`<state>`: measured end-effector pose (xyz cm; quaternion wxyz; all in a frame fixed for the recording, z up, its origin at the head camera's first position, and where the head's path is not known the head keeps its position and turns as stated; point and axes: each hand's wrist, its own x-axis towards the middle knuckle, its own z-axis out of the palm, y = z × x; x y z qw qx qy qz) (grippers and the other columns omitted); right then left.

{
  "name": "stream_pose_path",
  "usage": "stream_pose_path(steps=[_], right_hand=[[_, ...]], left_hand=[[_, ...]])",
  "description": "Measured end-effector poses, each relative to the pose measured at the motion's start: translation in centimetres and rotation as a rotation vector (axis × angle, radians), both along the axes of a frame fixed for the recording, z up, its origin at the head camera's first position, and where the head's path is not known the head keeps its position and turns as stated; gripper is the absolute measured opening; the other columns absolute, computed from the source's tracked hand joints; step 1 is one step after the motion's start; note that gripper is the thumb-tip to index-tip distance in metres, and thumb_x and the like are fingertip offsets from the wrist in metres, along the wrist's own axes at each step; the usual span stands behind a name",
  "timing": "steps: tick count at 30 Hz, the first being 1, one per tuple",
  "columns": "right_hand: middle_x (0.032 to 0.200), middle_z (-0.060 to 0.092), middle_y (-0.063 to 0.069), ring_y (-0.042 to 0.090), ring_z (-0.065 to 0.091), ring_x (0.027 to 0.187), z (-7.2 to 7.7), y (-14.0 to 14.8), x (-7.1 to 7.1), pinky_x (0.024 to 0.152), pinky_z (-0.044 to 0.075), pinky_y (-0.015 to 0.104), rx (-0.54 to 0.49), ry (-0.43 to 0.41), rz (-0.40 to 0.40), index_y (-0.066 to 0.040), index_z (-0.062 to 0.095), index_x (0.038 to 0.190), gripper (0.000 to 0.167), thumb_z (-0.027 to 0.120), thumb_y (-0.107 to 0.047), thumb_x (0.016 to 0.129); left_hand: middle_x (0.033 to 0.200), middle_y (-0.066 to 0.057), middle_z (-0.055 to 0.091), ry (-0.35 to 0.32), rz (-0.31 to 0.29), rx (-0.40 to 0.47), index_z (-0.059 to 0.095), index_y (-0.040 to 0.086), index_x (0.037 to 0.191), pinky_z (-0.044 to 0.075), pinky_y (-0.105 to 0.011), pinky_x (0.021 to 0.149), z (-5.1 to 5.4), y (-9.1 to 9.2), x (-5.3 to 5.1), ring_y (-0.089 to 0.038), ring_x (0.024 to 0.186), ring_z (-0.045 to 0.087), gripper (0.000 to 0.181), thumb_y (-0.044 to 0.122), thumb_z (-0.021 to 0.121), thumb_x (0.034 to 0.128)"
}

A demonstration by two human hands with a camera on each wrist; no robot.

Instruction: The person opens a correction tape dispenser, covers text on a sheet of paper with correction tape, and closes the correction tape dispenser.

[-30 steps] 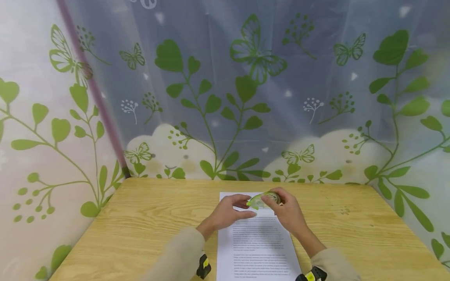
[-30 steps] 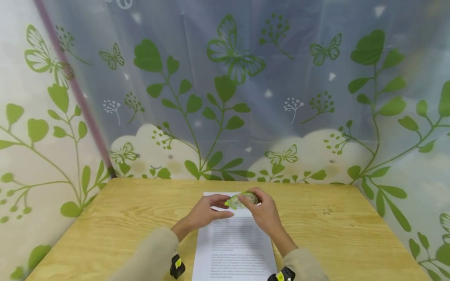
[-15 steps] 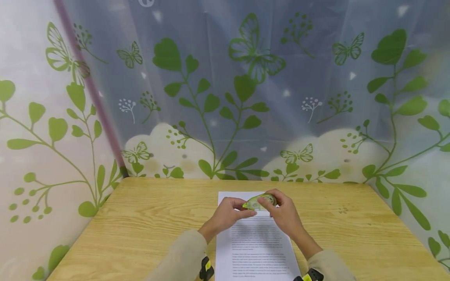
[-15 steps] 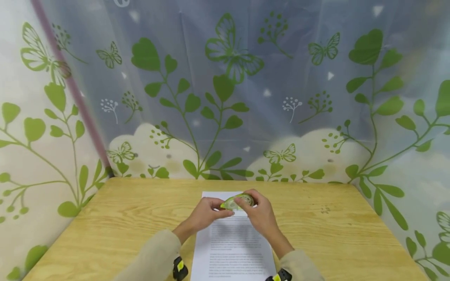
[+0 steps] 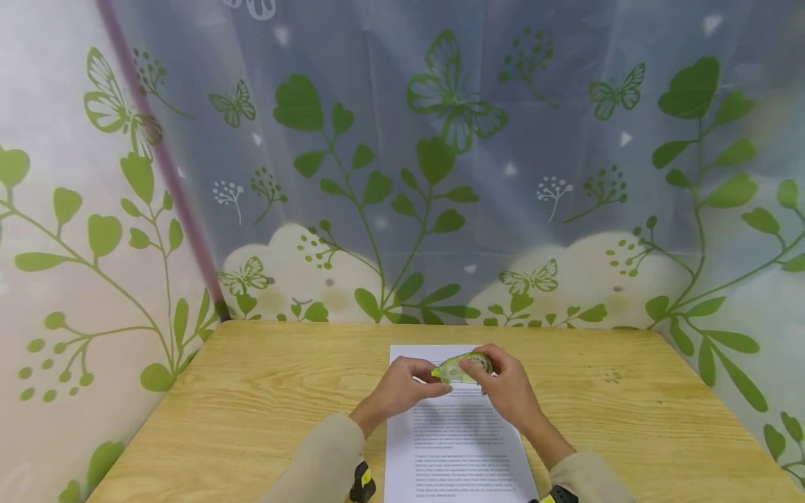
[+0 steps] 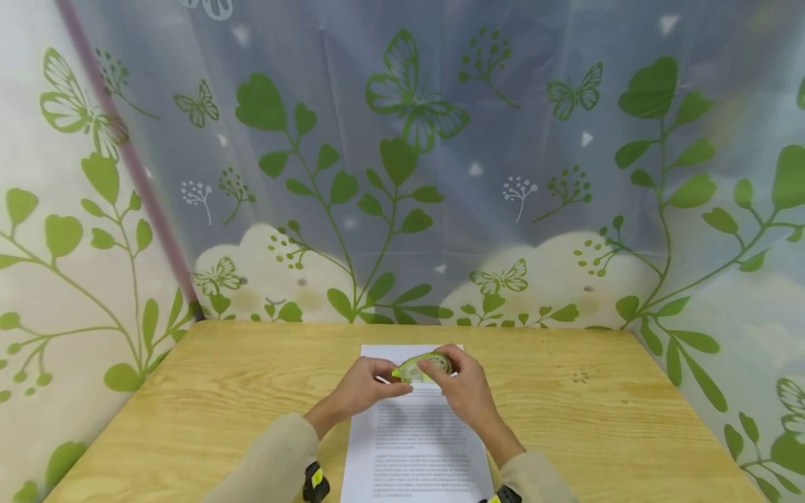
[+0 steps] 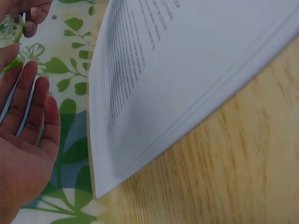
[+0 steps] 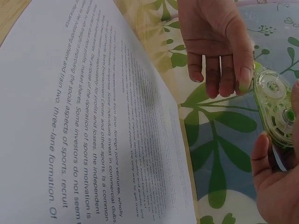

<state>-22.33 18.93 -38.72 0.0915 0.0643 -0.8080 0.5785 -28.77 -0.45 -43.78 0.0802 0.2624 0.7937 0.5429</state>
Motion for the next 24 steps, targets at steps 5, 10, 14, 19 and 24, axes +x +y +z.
stream_pose_path(steps=[5,10,14,19,24], right_hand=[[0.080,0.056,0.006,0.015,0.047,0.055,-0.1,-0.1,0.0,0.052,0.045,0.028,-0.004,0.001,-0.006,-0.003,0.064,0.101,0.018,0.067,-0.017,0.091],[0.079,0.055,0.006,0.015,0.047,0.055,-2.3,0.6,-1.4,0.050,0.044,0.026,-0.020,0.000,-0.014,-0.005,0.065,0.102,0.023,0.069,-0.023,0.090],[0.078,0.055,0.006,0.015,0.047,0.055,-3.5,0.9,-2.0,0.050,0.045,0.028,-0.030,0.015,-0.012,-0.008,0.065,0.100,0.026,0.071,-0.030,0.088],[0.078,0.055,0.006,0.015,0.048,0.054,-3.8,0.9,-2.1,0.051,0.047,0.031,-0.041,0.019,-0.007,-0.010,0.066,0.099,0.025,0.070,-0.032,0.088],[0.078,0.055,0.007,0.017,0.050,0.056,-3.9,0.9,-2.1,0.054,0.049,0.035,-0.032,0.003,0.001,-0.009,0.065,0.101,0.026,0.069,-0.032,0.089]], left_hand=[[0.083,0.004,0.068,-0.009,-0.003,-0.003,0.074,0.012,0.086,0.050,-0.031,0.066,0.2,-0.8,0.0,-0.014,0.082,0.061,0.014,0.025,0.078,0.0804],[0.087,0.005,0.067,0.001,-0.015,-0.024,0.075,0.013,0.087,0.050,-0.032,0.070,0.1,-1.6,-0.4,-0.014,0.083,0.061,0.015,0.027,0.078,0.0805],[0.087,0.005,0.067,0.000,-0.014,-0.037,0.075,0.014,0.089,0.050,-0.032,0.072,0.4,-2.0,-0.5,-0.014,0.084,0.061,0.016,0.027,0.077,0.0812],[0.087,0.003,0.068,-0.023,-0.001,-0.035,0.074,0.012,0.091,0.049,-0.033,0.071,0.5,-2.1,-0.5,-0.016,0.085,0.060,0.014,0.023,0.077,0.0821],[0.088,0.000,0.068,-0.030,-0.002,-0.005,0.074,0.008,0.091,0.050,-0.035,0.072,0.6,-2.1,-0.5,-0.020,0.087,0.060,0.013,0.018,0.075,0.0837]])
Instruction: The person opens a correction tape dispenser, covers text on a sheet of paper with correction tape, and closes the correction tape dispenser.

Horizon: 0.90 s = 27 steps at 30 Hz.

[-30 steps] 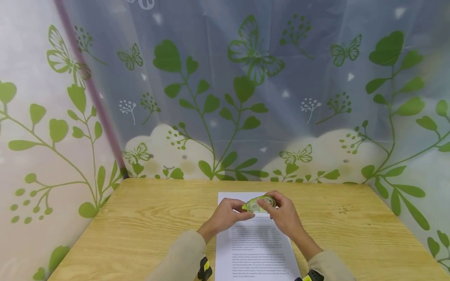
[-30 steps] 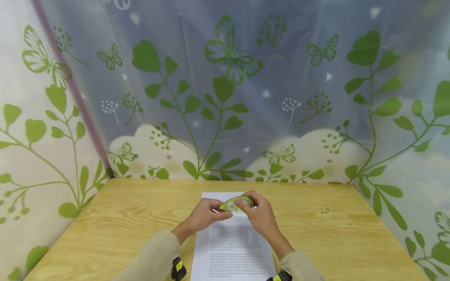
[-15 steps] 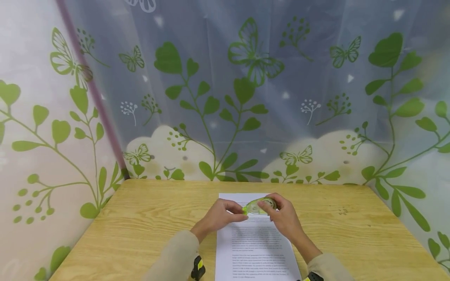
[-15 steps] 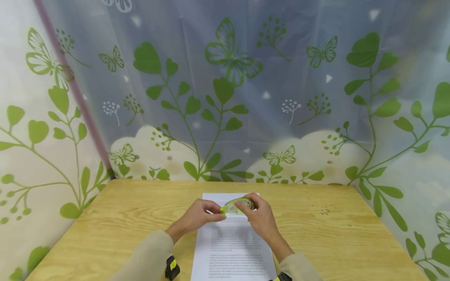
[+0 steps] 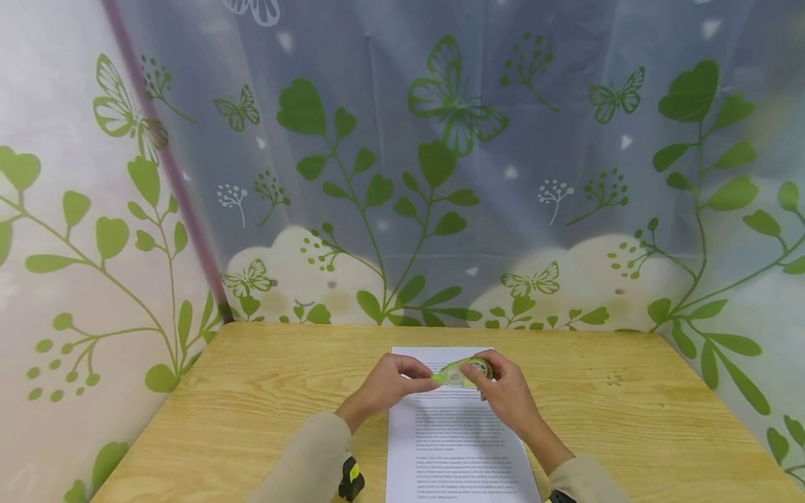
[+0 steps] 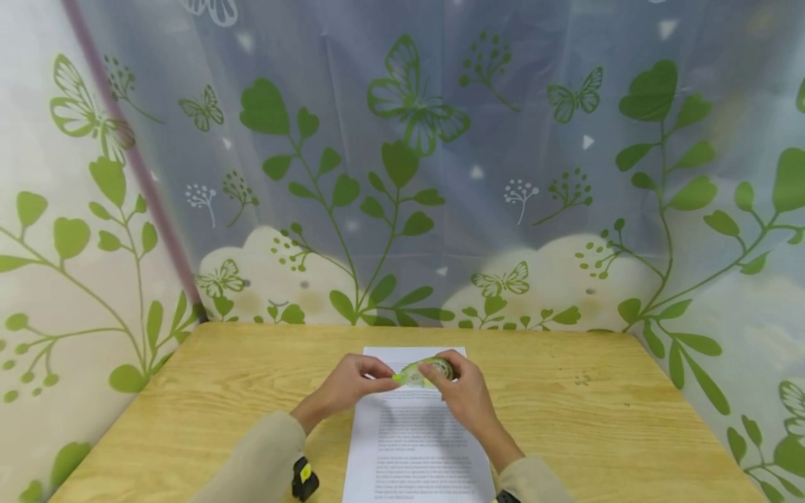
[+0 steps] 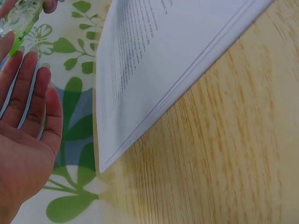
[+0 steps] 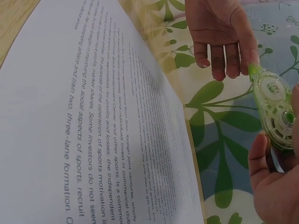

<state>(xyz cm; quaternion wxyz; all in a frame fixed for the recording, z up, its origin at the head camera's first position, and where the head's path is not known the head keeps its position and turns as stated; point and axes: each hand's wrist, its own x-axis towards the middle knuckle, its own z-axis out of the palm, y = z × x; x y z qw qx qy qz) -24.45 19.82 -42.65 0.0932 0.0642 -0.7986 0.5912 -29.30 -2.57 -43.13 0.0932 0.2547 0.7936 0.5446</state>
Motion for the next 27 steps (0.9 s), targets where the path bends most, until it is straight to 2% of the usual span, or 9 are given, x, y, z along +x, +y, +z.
stream_pose_path(steps=[5,8,10,12,14,18,21,23,27], right_hand=[[0.078,0.056,0.009,0.020,0.053,0.059,-0.1,-0.2,-0.1,0.060,0.051,0.039,0.005,-0.026,-0.005,-0.012,0.065,0.102,0.028,0.067,-0.037,0.089],[0.077,0.056,0.009,0.021,0.055,0.061,-0.2,-0.3,-0.2,0.062,0.051,0.039,-0.004,-0.031,-0.010,-0.012,0.065,0.102,0.030,0.065,-0.040,0.090],[0.075,0.054,0.010,0.022,0.057,0.062,-0.2,-0.5,-0.1,0.063,0.052,0.037,-0.020,-0.032,-0.012,-0.011,0.065,0.102,0.032,0.063,-0.040,0.091],[0.075,0.054,0.009,0.023,0.058,0.063,-0.2,-0.6,-0.1,0.063,0.053,0.036,-0.037,-0.030,-0.014,-0.010,0.065,0.103,0.031,0.063,-0.039,0.092],[0.075,0.053,0.010,0.025,0.059,0.065,-0.1,-0.6,-0.1,0.064,0.053,0.034,-0.052,-0.027,-0.013,-0.008,0.064,0.104,0.032,0.062,-0.038,0.093],[0.076,0.054,0.010,0.025,0.059,0.067,0.3,-0.8,0.0,0.065,0.053,0.033,-0.058,-0.030,-0.018,-0.007,0.064,0.104,0.032,0.059,-0.036,0.095],[0.078,0.056,0.012,0.025,0.060,0.066,1.2,-1.1,0.4,0.066,0.053,0.035,-0.061,-0.034,-0.022,-0.003,0.064,0.105,0.029,0.059,-0.031,0.096],[0.080,0.056,0.013,0.027,0.060,0.066,1.7,-1.4,0.7,0.065,0.053,0.036,-0.060,-0.039,-0.029,-0.003,0.065,0.106,0.027,0.059,-0.027,0.097],[0.082,0.057,0.012,0.031,0.060,0.067,1.8,-1.9,0.7,0.065,0.052,0.038,-0.056,-0.032,-0.041,-0.003,0.066,0.106,0.026,0.060,-0.026,0.096]], left_hand=[[0.088,0.003,0.068,0.011,0.001,0.020,0.074,0.011,0.092,0.050,-0.033,0.075,0.0,-0.3,0.0,-0.015,0.086,0.060,0.015,0.024,0.074,0.0845],[0.090,0.001,0.068,0.003,-0.004,0.045,0.073,0.010,0.097,0.051,-0.034,0.076,-0.2,-0.5,0.0,-0.018,0.087,0.062,0.020,0.026,0.074,0.0848],[0.094,-0.002,0.067,-0.033,-0.006,0.090,0.069,0.008,0.106,0.052,-0.037,0.077,-0.3,-0.6,-0.1,-0.023,0.090,0.063,0.029,0.028,0.072,0.0863],[0.100,-0.005,0.066,-0.109,0.007,0.157,0.064,0.005,0.117,0.052,-0.040,0.079,-0.4,-0.5,-0.1,-0.029,0.095,0.063,0.041,0.032,0.071,0.0874],[0.104,-0.009,0.065,-0.212,0.045,0.240,0.057,0.002,0.124,0.053,-0.042,0.078,-0.3,-0.2,0.1,-0.032,0.097,0.063,0.052,0.037,0.069,0.0877],[0.106,-0.017,0.063,-0.418,0.189,0.381,0.054,-0.002,0.121,0.055,-0.041,0.074,0.4,1.1,1.2,-0.030,0.091,0.065,0.065,0.049,0.070,0.0834],[0.106,-0.019,0.063,-0.539,0.275,0.434,0.053,-0.004,0.117,0.055,-0.039,0.071,1.0,2.2,2.4,-0.028,0.086,0.066,0.072,0.055,0.070,0.0798],[0.105,-0.019,0.063,-0.604,0.301,0.461,0.052,-0.006,0.117,0.055,-0.039,0.072,1.1,2.8,3.1,-0.029,0.087,0.066,0.076,0.057,0.070,0.0783],[0.106,-0.019,0.062,-0.690,0.293,0.515,0.051,-0.010,0.121,0.054,-0.040,0.077,1.1,3.5,4.2,-0.032,0.093,0.064,0.084,0.059,0.069,0.0779]])
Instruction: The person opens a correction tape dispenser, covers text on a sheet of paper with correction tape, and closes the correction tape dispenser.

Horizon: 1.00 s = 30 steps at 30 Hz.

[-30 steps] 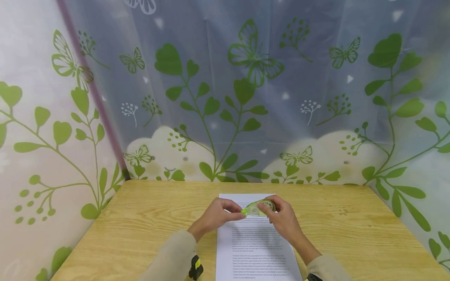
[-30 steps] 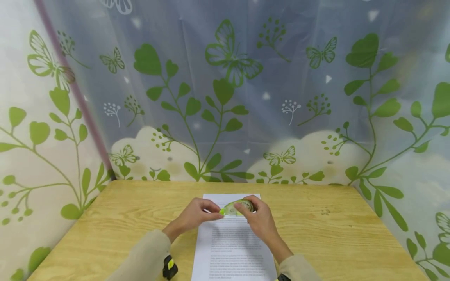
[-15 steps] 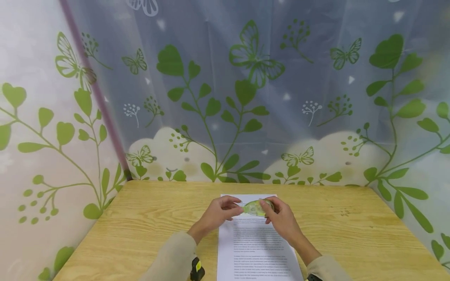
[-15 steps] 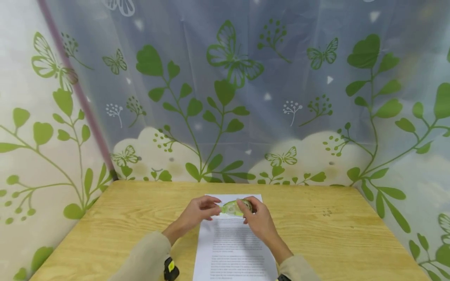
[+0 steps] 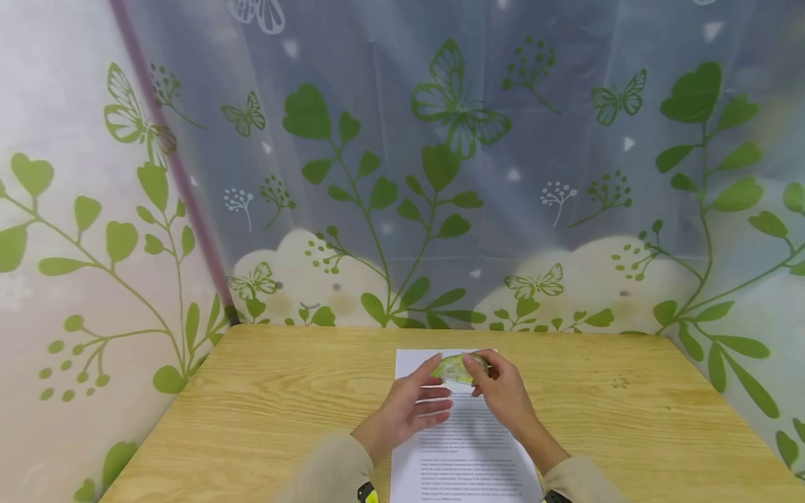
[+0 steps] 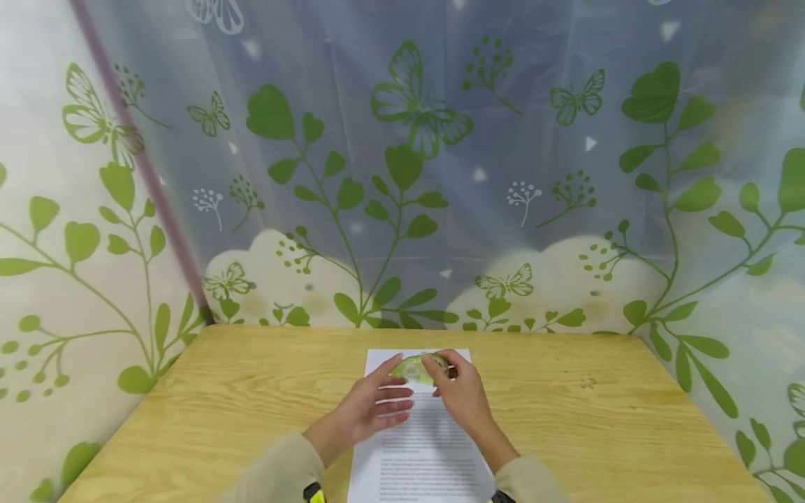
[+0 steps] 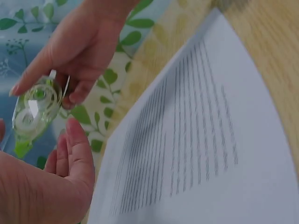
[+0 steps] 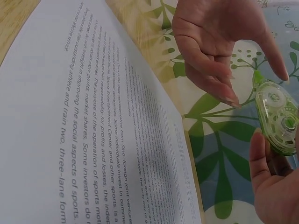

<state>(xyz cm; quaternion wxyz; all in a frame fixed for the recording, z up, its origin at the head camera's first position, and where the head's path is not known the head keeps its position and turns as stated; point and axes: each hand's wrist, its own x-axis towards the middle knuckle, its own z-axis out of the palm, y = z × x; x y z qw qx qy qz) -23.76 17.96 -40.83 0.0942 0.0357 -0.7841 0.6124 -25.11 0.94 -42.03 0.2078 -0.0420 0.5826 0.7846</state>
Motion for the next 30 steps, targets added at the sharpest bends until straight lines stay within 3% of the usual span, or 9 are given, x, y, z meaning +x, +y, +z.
stream_pose_path(steps=[6,12,19,30], right_hand=[[0.085,0.058,0.008,0.023,0.060,0.063,-1.4,0.0,-0.7,0.062,0.052,0.039,0.025,0.006,-0.011,-0.012,0.068,0.104,0.030,0.065,-0.039,0.090],[0.090,0.062,0.004,0.023,0.060,0.063,-1.9,-0.3,-0.7,0.062,0.051,0.044,0.044,0.019,-0.013,-0.017,0.068,0.103,0.033,0.068,-0.045,0.086],[0.087,0.062,0.003,0.021,0.056,0.061,-2.1,-0.4,-0.5,0.054,0.047,0.029,0.040,0.021,-0.036,-0.016,0.068,0.102,0.032,0.070,-0.043,0.085],[0.086,0.062,0.000,0.017,0.053,0.071,-2.2,-0.4,-0.5,0.058,0.045,0.028,0.076,0.057,-0.058,-0.018,0.069,0.098,0.026,0.071,-0.040,0.085]], left_hand=[[0.105,-0.019,0.063,-0.040,0.032,0.071,0.056,-0.006,0.114,0.054,-0.039,0.076,0.0,0.8,0.4,-0.029,0.090,0.064,0.075,0.057,0.071,0.0766],[0.099,-0.015,0.065,-0.068,0.088,0.101,0.057,-0.001,0.113,0.054,-0.035,0.074,0.2,1.3,0.6,-0.024,0.085,0.065,0.067,0.050,0.076,0.0750],[0.092,-0.010,0.067,-0.091,0.132,0.127,0.061,-0.004,0.104,0.053,-0.032,0.074,0.2,1.7,1.2,-0.020,0.081,0.064,0.061,0.048,0.077,0.0757],[0.081,-0.007,0.069,-0.079,0.200,0.119,0.064,-0.001,0.091,0.054,-0.031,0.069,0.3,2.0,1.2,-0.018,0.077,0.067,0.051,0.045,0.079,0.0744]])
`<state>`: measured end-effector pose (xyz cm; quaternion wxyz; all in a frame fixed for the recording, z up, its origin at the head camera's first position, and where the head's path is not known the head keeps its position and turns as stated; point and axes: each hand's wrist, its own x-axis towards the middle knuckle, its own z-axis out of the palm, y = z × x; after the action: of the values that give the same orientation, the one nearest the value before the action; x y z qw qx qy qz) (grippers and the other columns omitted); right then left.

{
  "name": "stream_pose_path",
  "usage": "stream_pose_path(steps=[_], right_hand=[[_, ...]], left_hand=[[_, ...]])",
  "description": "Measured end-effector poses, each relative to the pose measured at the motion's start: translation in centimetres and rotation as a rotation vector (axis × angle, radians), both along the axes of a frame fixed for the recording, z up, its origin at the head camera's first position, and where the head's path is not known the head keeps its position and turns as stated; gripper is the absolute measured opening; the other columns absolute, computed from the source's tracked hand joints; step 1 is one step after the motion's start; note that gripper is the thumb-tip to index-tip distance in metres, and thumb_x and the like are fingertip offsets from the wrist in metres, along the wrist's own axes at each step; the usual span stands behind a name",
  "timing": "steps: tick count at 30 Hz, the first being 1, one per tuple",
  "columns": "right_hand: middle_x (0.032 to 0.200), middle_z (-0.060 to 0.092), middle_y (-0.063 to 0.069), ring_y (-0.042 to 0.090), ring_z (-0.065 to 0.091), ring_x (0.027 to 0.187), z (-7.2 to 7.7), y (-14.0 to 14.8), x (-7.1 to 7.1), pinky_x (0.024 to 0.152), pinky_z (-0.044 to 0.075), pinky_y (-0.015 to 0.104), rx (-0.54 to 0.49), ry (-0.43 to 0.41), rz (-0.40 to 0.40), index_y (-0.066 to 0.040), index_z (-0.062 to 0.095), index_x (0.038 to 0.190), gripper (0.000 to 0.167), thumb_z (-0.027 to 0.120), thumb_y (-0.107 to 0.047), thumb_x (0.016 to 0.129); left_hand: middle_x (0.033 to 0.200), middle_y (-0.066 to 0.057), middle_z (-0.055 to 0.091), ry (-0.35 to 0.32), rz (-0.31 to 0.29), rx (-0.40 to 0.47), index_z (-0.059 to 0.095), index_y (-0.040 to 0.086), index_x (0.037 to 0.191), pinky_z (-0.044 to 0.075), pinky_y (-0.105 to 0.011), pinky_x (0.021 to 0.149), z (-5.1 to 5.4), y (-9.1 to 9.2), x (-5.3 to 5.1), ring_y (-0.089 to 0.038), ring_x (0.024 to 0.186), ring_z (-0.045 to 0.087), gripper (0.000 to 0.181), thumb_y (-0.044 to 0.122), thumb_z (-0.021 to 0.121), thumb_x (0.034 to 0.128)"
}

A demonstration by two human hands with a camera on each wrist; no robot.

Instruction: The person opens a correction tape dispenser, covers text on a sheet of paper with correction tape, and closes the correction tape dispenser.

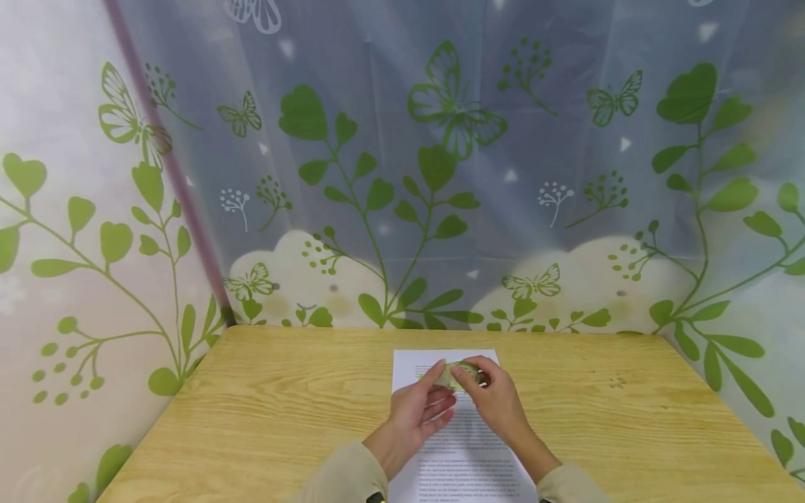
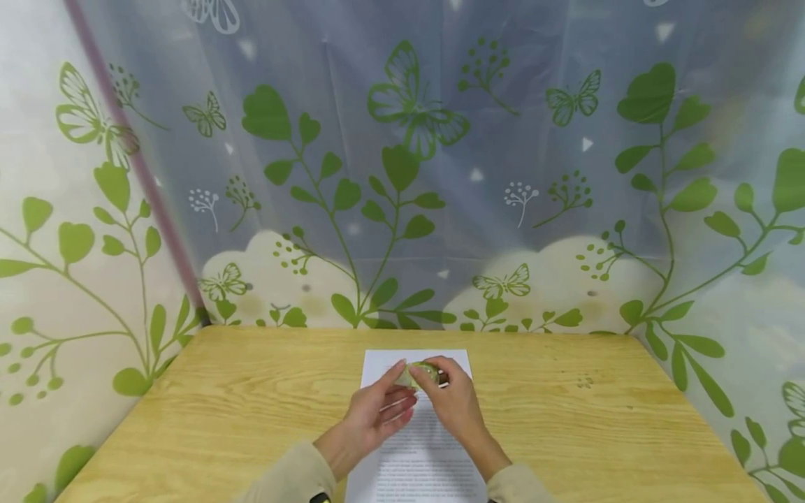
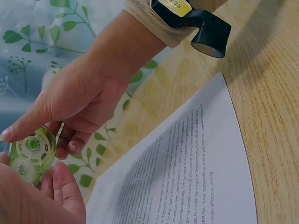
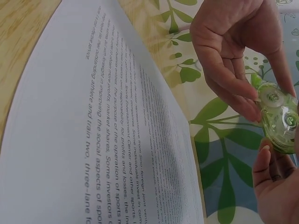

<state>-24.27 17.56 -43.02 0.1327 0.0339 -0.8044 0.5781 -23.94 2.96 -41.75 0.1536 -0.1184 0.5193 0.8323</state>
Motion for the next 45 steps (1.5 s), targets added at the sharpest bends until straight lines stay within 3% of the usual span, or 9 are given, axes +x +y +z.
stream_pose_path(steps=[7,12,16,22,26,30,37,41,45], right_hand=[[0.102,0.064,0.001,0.015,0.059,0.085,0.2,0.2,0.1,0.071,0.049,0.030,0.047,0.012,0.043,-0.014,0.066,0.111,0.033,0.067,-0.038,0.089],[0.110,0.063,-0.001,0.014,0.060,0.090,0.2,1.5,0.1,0.076,0.049,0.029,0.092,0.052,0.011,-0.014,0.063,0.116,0.035,0.063,-0.039,0.092],[0.117,0.062,-0.001,0.014,0.060,0.094,0.2,3.0,-0.1,0.077,0.049,0.029,0.126,0.066,-0.009,-0.017,0.060,0.122,0.038,0.061,-0.041,0.093],[0.132,0.053,0.005,0.023,0.056,0.107,0.3,5.2,-0.2,0.084,0.048,0.040,0.280,0.067,-0.010,-0.015,0.054,0.133,0.052,0.056,-0.048,0.093],[0.140,0.046,0.012,0.034,0.046,0.123,0.5,6.8,-0.2,0.093,0.043,0.051,0.453,0.062,-0.028,-0.012,0.049,0.138,0.061,0.051,-0.054,0.094],[0.149,0.032,0.020,0.045,0.031,0.131,1.0,8.4,-0.1,0.094,0.034,0.063,0.645,0.006,-0.035,-0.011,0.042,0.144,0.072,0.043,-0.062,0.093],[0.149,0.023,0.031,0.056,0.024,0.129,1.1,11.3,-0.3,0.091,0.029,0.070,0.856,-0.028,0.013,-0.008,0.037,0.147,0.076,0.042,-0.062,0.093],[0.148,0.022,0.033,0.056,0.023,0.129,0.6,12.6,-0.6,0.093,0.025,0.072,0.863,-0.047,0.025,-0.007,0.036,0.146,0.076,0.043,-0.061,0.094],[0.148,0.021,0.034,0.058,0.021,0.128,0.1,13.0,-0.8,0.092,0.024,0.073,0.837,-0.065,0.044,-0.006,0.036,0.146,0.077,0.042,-0.061,0.094]], left_hand=[[0.090,-0.015,0.070,0.089,0.103,-0.039,0.058,-0.003,0.101,0.055,-0.035,0.073,0.2,-0.8,-0.5,-0.028,0.087,0.069,0.051,0.037,0.080,0.0766],[0.091,-0.014,0.070,0.151,0.181,-0.113,0.058,-0.001,0.102,0.056,-0.037,0.071,0.0,-2.9,-1.9,-0.028,0.085,0.069,0.047,0.033,0.080,0.0776],[0.091,-0.011,0.070,0.189,0.216,-0.206,0.060,0.000,0.101,0.056,-0.038,0.069,-0.3,-5.1,-3.3,-0.029,0.086,0.069,0.044,0.031,0.080,0.0779],[0.090,-0.011,0.067,0.265,0.239,-0.428,0.066,0.001,0.100,0.056,-0.038,0.066,-0.5,-8.0,-4.8,-0.030,0.085,0.067,0.043,0.036,0.079,0.0778],[0.093,-0.010,0.067,0.321,0.182,-0.607,0.067,0.003,0.100,0.055,-0.041,0.068,-0.6,-9.6,-5.2,-0.033,0.086,0.065,0.044,0.041,0.077,0.0797],[0.089,-0.007,0.066,0.341,0.100,-0.870,0.068,0.006,0.102,0.049,-0.035,0.057,-0.6,-10.9,-5.4,-0.026,0.072,0.061,0.044,0.045,0.071,0.0827],[0.056,0.001,0.044,0.383,-0.169,-1.353,0.054,0.010,0.072,0.026,-0.027,0.043,-0.3,-11.4,-5.1,-0.012,0.047,0.036,0.037,0.042,0.065,0.0869],[0.056,0.001,0.046,0.401,-0.261,-1.468,0.051,0.012,0.068,0.029,-0.028,0.044,-0.2,-11.0,-4.9,-0.013,0.047,0.040,0.036,0.040,0.064,0.0868],[0.053,0.001,0.044,0.416,-0.287,-1.544,0.049,0.012,0.062,0.028,-0.027,0.043,-0.3,-10.6,-4.9,-0.013,0.045,0.038,0.039,0.039,0.067,0.0845]])
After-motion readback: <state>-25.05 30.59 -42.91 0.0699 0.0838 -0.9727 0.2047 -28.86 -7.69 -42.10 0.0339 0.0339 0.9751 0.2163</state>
